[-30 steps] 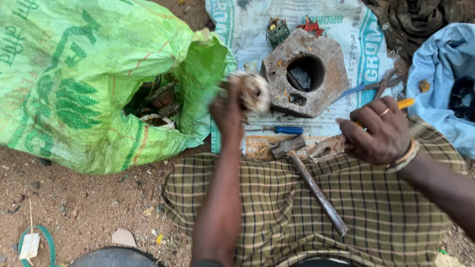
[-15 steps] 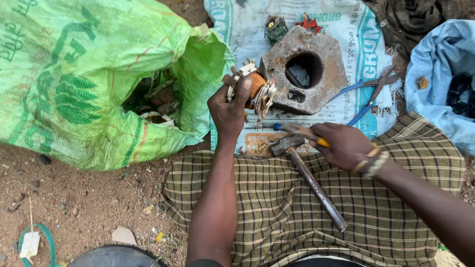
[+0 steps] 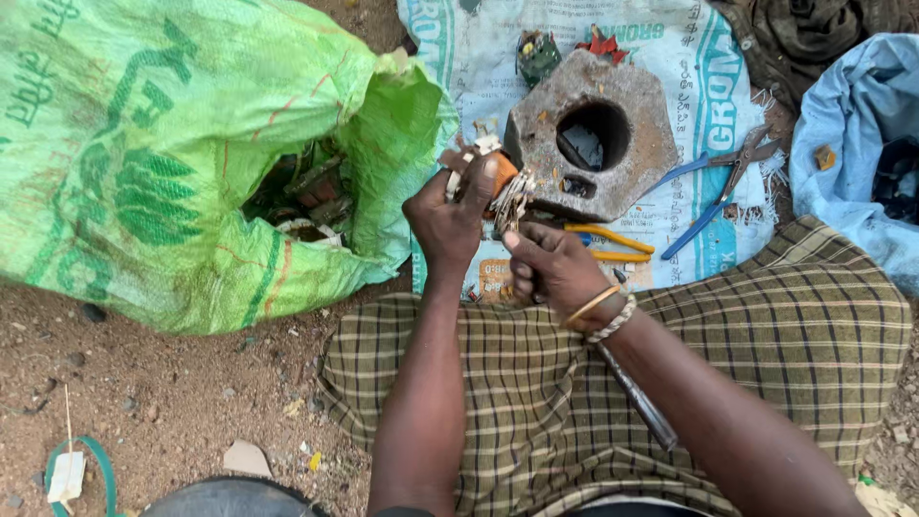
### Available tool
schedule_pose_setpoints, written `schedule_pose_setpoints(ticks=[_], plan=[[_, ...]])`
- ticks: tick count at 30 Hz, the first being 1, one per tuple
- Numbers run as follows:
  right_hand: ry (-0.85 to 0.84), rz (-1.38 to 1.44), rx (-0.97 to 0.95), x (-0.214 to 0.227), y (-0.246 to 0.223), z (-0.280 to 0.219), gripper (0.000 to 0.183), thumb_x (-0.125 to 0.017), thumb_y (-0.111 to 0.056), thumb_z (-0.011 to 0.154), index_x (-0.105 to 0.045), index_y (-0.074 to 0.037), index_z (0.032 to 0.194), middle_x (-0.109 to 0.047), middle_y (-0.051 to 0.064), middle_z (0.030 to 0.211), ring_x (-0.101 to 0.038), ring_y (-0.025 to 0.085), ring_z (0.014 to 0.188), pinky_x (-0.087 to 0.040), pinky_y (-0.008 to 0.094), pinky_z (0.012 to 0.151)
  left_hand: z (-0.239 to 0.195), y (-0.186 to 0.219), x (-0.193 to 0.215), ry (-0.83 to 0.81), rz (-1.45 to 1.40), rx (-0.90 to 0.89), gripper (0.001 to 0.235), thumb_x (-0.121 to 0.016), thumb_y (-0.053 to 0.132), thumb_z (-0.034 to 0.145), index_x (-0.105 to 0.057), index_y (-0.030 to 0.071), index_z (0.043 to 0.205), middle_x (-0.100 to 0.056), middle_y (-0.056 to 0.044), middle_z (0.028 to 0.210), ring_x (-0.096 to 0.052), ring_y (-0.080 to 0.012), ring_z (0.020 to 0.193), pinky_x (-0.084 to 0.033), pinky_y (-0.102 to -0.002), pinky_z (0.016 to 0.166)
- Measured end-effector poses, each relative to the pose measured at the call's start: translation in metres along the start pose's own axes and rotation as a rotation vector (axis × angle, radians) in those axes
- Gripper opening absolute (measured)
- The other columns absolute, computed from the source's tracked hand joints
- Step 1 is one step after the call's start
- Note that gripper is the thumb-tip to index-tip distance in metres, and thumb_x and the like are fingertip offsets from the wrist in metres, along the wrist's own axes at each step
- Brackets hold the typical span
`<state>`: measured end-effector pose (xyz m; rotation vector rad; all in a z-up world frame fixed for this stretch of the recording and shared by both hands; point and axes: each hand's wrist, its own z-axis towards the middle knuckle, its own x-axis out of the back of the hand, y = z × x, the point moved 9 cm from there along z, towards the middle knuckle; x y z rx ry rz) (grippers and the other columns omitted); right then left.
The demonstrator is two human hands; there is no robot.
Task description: The person dismantles a small electrical component, likely a motor, using pliers and a hammer. They repeatedly strike the component on a metal block to break it apart and remove copper windings and plastic parts.
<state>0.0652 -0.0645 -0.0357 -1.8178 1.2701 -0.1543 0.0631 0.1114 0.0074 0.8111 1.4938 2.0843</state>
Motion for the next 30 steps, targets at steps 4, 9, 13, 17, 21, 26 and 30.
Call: schedule_pose_setpoints(ticks=[4, 9, 13, 17, 21, 26, 30], plan=[[0.118, -0.55, 0.026, 0.018, -0.013, -0.018, 0.036, -0.058, -0.038, 0.102, -0.067, -0.006, 0.089, -0.051, 0.002, 0.056, -0.043, 0.011, 0.047, -0.037, 0.029, 0.047, 0.001, -0.015, -0.004, -0.014, 0.152, 0.12, 0.061, -0.073, 0.06, 0.09, -0.07, 0.004, 0.068, -0.059, -0.003, 0.054, -0.052, -0.0106, 0.05, -0.038, -0.033, 0.047], [-0.028, -0.261, 0.139, 0.002, -0.033, -0.031, 0.034, -0.058, -0.035, 0.105, -0.065, -0.004, 0.093, -0.06, -0.002, 0.068, -0.056, 0.007, 0.061, -0.047, 0.024, 0.058, 0.001, -0.001, -0.02, -0.115, -0.092, 0.056, 0.059, -0.068, 0.064, 0.091, -0.077, 0.007, 0.083, -0.062, 0.001, 0.057, -0.054, -0.0095, 0.049, -0.037, -0.034, 0.043], [0.091, -0.141, 0.09, 0.017, -0.022, -0.03, 0.022, -0.055, -0.027, 0.094, -0.066, -0.008, 0.091, -0.056, -0.002, 0.063, -0.054, 0.009, 0.054, -0.048, 0.026, 0.054, -0.006, 0.002, -0.019, -0.163, 0.091, -0.05, 0.055, -0.071, 0.061, 0.09, -0.078, 0.006, 0.083, -0.057, -0.003, 0.053, -0.052, -0.0127, 0.049, -0.038, -0.035, 0.046], [0.095, -0.332, 0.027, 0.025, -0.015, -0.018, 0.034, -0.054, -0.03, 0.107, -0.06, -0.007, 0.083, -0.044, -0.003, 0.059, -0.039, 0.007, 0.049, -0.034, 0.025, 0.047, -0.006, -0.001, -0.022, -0.088, 0.168, -0.145, 0.061, -0.069, 0.065, 0.093, -0.075, 0.006, 0.081, -0.065, -0.007, 0.061, -0.06, -0.0138, 0.052, -0.045, -0.034, 0.05], [0.134, -0.486, -0.022, 0.016, -0.008, -0.041, 0.036, -0.05, -0.025, 0.102, -0.063, -0.005, 0.074, -0.063, -0.004, 0.065, -0.047, 0.008, 0.049, -0.041, 0.025, 0.047, 0.0, -0.038, -0.021, -0.085, 0.221, 0.082, 0.059, -0.067, 0.065, 0.088, -0.076, 0.008, 0.074, -0.064, -0.006, 0.053, -0.059, -0.0159, 0.047, -0.043, -0.037, 0.046], [-0.001, -0.299, -0.026, -0.006, 0.001, -0.097, 0.043, -0.054, -0.035, 0.106, -0.071, 0.001, 0.089, -0.063, 0.013, 0.068, -0.054, 0.021, 0.053, -0.044, 0.037, 0.053, 0.028, -0.073, 0.034, 0.226, -0.102, 0.241, 0.056, -0.068, 0.064, 0.09, -0.073, 0.009, 0.08, -0.072, -0.001, 0.07, -0.065, -0.0095, 0.059, -0.051, -0.031, 0.05], [-0.028, 0.366, -0.061, 0.019, -0.002, -0.098, 0.052, -0.042, -0.044, 0.099, -0.067, -0.005, 0.121, -0.07, 0.009, 0.114, -0.068, 0.023, 0.104, -0.056, 0.046, 0.094, 0.014, -0.061, 0.005, -0.022, 0.031, 0.186, 0.062, -0.069, 0.062, 0.094, -0.072, 0.001, 0.081, -0.065, -0.013, 0.067, -0.059, -0.0195, 0.061, -0.047, -0.039, 0.057]])
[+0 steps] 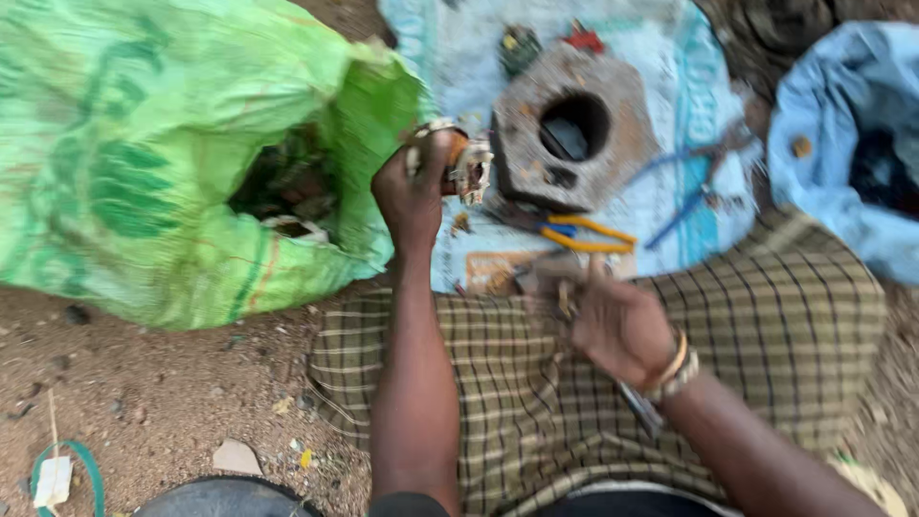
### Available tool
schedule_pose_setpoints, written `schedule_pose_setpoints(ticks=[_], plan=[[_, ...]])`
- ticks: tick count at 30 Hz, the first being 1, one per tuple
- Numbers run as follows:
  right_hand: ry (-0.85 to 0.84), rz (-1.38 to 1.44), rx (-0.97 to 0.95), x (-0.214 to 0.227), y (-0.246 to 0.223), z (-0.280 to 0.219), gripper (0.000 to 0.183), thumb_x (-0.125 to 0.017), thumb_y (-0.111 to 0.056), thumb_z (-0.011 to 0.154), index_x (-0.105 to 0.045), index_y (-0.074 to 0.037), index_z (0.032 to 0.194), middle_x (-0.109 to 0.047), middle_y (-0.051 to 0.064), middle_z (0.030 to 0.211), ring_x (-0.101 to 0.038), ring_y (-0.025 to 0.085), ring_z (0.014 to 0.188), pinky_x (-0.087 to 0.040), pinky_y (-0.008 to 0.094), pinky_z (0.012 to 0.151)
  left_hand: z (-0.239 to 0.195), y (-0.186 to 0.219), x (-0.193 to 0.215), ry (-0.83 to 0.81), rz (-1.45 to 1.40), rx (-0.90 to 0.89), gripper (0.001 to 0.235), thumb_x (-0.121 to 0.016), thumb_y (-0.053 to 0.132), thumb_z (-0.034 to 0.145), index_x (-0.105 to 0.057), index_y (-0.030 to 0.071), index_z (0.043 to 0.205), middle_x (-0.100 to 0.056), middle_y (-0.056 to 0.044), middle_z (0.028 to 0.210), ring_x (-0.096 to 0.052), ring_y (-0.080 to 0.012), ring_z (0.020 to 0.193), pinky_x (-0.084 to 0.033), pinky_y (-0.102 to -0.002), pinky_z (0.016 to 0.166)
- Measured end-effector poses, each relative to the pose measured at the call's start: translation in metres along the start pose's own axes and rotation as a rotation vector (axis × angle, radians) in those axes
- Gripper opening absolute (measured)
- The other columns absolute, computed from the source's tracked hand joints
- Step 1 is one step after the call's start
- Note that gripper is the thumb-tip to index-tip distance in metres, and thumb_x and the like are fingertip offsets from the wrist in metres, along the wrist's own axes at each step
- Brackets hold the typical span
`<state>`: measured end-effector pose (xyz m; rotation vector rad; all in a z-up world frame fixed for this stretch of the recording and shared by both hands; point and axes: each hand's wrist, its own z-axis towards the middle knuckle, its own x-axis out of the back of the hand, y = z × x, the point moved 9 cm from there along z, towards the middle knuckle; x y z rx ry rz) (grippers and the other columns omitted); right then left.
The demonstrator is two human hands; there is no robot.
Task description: The person dismantles a small electrical component, likely a motor, using pliers and a hammer. They repeatedly strike the component on a metal block to break it apart and remove copper windings and plastic parts.
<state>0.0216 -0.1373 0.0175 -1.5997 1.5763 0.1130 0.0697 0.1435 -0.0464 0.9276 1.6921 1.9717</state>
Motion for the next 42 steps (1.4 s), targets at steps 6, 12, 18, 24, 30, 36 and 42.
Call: schedule_pose_setpoints(ticks=[6, 12, 18, 24, 30, 36, 42], plan=[[-0.091, 0.038, 0.048, 0.009, -0.024, 0.005, 0.042, -0.049, -0.036, 0.104, -0.06, -0.004, 0.13, -0.066, 0.015, 0.124, -0.064, 0.029, 0.117, -0.053, 0.052, 0.1, 0.001, 0.028, -0.022, -0.056, 0.348, -0.083, 0.063, -0.069, 0.065, 0.089, -0.078, 0.003, 0.087, -0.065, -0.016, 0.065, -0.061, -0.0228, 0.057, -0.047, -0.043, 0.056], [0.179, -0.237, -0.049, 0.061, 0.039, 0.01, 0.033, -0.058, -0.021, 0.103, -0.064, -0.001, 0.129, -0.069, 0.016, 0.101, -0.069, 0.026, 0.088, -0.057, 0.039, 0.075, 0.002, -0.003, -0.003, 0.039, -0.032, 0.258, 0.053, -0.07, 0.059, 0.086, -0.078, 0.007, 0.093, -0.073, -0.005, 0.069, -0.067, -0.0155, 0.057, -0.051, -0.039, 0.053], [0.113, -0.77, 0.02, 0.033, -0.004, 0.004, 0.037, -0.06, -0.025, 0.098, -0.065, -0.003, 0.127, -0.074, 0.012, 0.095, -0.069, 0.021, 0.077, -0.061, 0.037, 0.072, 0.007, -0.003, 0.027, 0.233, -0.26, 0.283, 0.056, -0.07, 0.052, 0.093, -0.079, -0.003, 0.095, -0.071, -0.003, 0.078, -0.057, -0.0107, 0.074, -0.045, -0.033, 0.064], [0.313, -0.148, 0.383, 0.028, -0.179, 0.042, 0.037, -0.045, -0.033, 0.102, -0.054, -0.011, 0.131, -0.066, 0.011, 0.128, -0.066, 0.026, 0.121, -0.057, 0.043, 0.095, 0.004, -0.009, 0.022, 0.186, -0.362, 0.226, 0.051, -0.07, 0.048, 0.097, -0.071, -0.002, 0.088, -0.061, -0.001, 0.078, -0.049, -0.0108, 0.076, -0.04, -0.035, 0.067], [0.143, -0.904, 0.299, 0.03, -0.061, 0.092, 0.037, -0.066, -0.023, 0.093, -0.067, -0.008, 0.128, -0.076, 0.007, 0.11, -0.075, 0.021, 0.091, -0.062, 0.036, 0.082, 0.001, -0.024, 0.026, 0.244, -0.389, 0.303, 0.057, -0.069, 0.038, 0.108, -0.05, -0.008, 0.08, -0.036, -0.005, 0.074, -0.03, -0.0186, 0.071, -0.026, -0.04, 0.064], [0.117, -1.718, 0.749, -0.022, 0.032, 0.16, 0.059, -0.07, -0.009, 0.084, -0.055, -0.005, 0.14, -0.06, 0.023, 0.136, -0.06, 0.045, 0.114, -0.05, 0.052, 0.094, 0.003, -0.019, 0.027, 0.237, -0.707, 0.271, 0.036, -0.068, 0.034, 0.1, -0.075, -0.002, 0.099, -0.07, -0.003, 0.091, -0.057, -0.0114, 0.081, -0.048, -0.034, 0.075], [0.186, -1.903, 0.688, -0.036, 0.028, 0.225, 0.043, -0.064, -0.006, 0.092, -0.063, -0.011, 0.134, -0.063, 0.021, 0.117, -0.063, 0.041, 0.105, -0.054, 0.05, 0.089, 0.008, -0.02, 0.032, 0.265, -0.73, 0.255, 0.036, -0.069, 0.032, 0.098, -0.076, -0.002, 0.103, -0.074, -0.003, 0.096, -0.064, -0.0101, 0.087, -0.051, -0.03, 0.08]])
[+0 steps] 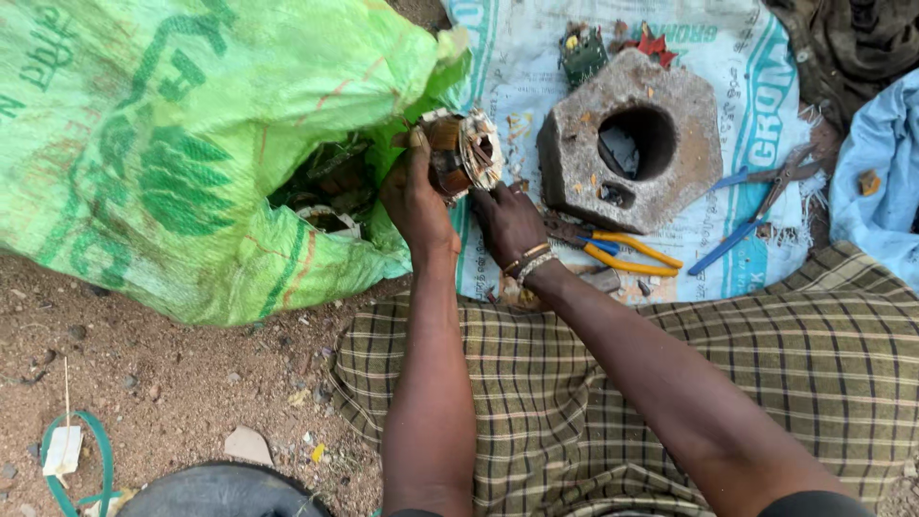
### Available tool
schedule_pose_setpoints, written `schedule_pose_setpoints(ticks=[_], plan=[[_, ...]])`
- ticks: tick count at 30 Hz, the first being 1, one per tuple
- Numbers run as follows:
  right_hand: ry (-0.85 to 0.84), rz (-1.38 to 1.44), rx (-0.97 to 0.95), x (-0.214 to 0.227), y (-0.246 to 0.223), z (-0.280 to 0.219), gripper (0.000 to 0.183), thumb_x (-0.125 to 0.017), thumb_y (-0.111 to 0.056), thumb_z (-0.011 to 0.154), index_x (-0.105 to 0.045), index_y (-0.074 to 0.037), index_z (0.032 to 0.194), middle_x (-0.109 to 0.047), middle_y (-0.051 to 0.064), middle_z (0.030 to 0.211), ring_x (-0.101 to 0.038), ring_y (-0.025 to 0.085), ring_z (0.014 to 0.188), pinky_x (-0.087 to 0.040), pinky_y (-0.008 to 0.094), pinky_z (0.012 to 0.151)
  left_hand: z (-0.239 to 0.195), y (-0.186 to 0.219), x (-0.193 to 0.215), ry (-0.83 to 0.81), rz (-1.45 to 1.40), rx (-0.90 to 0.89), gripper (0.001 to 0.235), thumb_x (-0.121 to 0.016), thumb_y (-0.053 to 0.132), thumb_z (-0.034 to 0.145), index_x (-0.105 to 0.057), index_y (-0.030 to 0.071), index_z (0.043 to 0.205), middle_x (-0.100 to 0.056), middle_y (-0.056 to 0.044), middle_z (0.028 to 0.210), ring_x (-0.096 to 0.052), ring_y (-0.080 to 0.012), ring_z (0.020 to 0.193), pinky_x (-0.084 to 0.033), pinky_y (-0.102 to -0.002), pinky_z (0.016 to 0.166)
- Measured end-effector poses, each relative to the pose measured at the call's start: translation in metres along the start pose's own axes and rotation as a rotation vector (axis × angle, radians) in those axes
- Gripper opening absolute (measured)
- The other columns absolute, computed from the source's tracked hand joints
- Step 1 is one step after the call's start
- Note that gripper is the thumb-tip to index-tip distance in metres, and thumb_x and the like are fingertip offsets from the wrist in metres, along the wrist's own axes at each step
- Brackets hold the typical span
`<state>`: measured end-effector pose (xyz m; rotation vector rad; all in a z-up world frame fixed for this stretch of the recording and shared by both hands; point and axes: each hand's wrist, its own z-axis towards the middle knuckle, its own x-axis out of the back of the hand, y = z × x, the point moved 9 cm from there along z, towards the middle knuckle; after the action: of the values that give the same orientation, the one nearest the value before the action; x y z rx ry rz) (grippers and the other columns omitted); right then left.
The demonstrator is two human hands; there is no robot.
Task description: The person dismantles a small electrical component, likely a motor, using pliers and a hammer. They repeatedly strike the component on a metal block to break it apart and remove copper windings and plastic parts.
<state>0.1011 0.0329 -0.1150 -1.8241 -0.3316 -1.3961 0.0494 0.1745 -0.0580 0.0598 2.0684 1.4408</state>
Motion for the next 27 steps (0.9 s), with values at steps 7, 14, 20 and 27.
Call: schedule_pose_setpoints(ticks=[7, 14, 20, 27], plan=[[0.098, 0.539, -0.017, 0.052, -0.009, -0.06, 0.039, -0.077, -0.02, 0.092, -0.063, -0.004, 0.125, -0.067, 0.019, 0.118, -0.07, 0.033, 0.102, -0.06, 0.043, 0.078, -0.003, 0.001, -0.022, -0.193, 0.384, -0.051, 0.036, -0.062, 0.039, 0.101, -0.076, 0.007, 0.093, -0.06, 0.004, 0.072, -0.051, -0.0082, 0.067, -0.037, -0.028, 0.061], [0.138, 0.092, -0.253, 0.155, 0.05, -0.168, 0.028, -0.07, -0.028, 0.091, -0.073, -0.009, 0.111, -0.073, 0.016, 0.107, -0.071, 0.036, 0.092, -0.056, 0.048, 0.077, -0.056, 0.007, -0.072, -0.582, 0.486, -0.14, 0.033, -0.066, 0.036, 0.104, -0.074, 0.005, 0.108, -0.063, -0.003, 0.085, -0.054, -0.0123, 0.079, -0.042, -0.032, 0.071], [-0.426, -0.198, -0.309, 0.124, 0.063, -0.239, 0.051, -0.071, -0.055, 0.087, -0.07, -0.013, 0.115, -0.071, 0.014, 0.107, -0.07, 0.035, 0.095, -0.056, 0.049, 0.084, -0.103, 0.017, -0.119, -0.809, 0.835, -0.566, 0.035, -0.075, 0.025, 0.095, -0.073, 0.011, 0.127, -0.073, -0.01, 0.123, -0.06, -0.03, 0.127, -0.049, -0.043, 0.108], [0.299, 0.129, -0.2, 0.21, 0.03, -0.157, 0.081, -0.073, -0.046, 0.089, -0.047, 0.006, 0.146, -0.062, 0.03, 0.134, -0.064, 0.041, 0.119, -0.053, 0.048, 0.097, -0.133, 0.018, -0.122, -0.831, 1.106, -0.818, 0.034, -0.084, 0.026, 0.081, -0.076, 0.012, 0.112, -0.063, -0.013, 0.131, -0.053, -0.0357, 0.129, -0.045, -0.051, 0.109]])
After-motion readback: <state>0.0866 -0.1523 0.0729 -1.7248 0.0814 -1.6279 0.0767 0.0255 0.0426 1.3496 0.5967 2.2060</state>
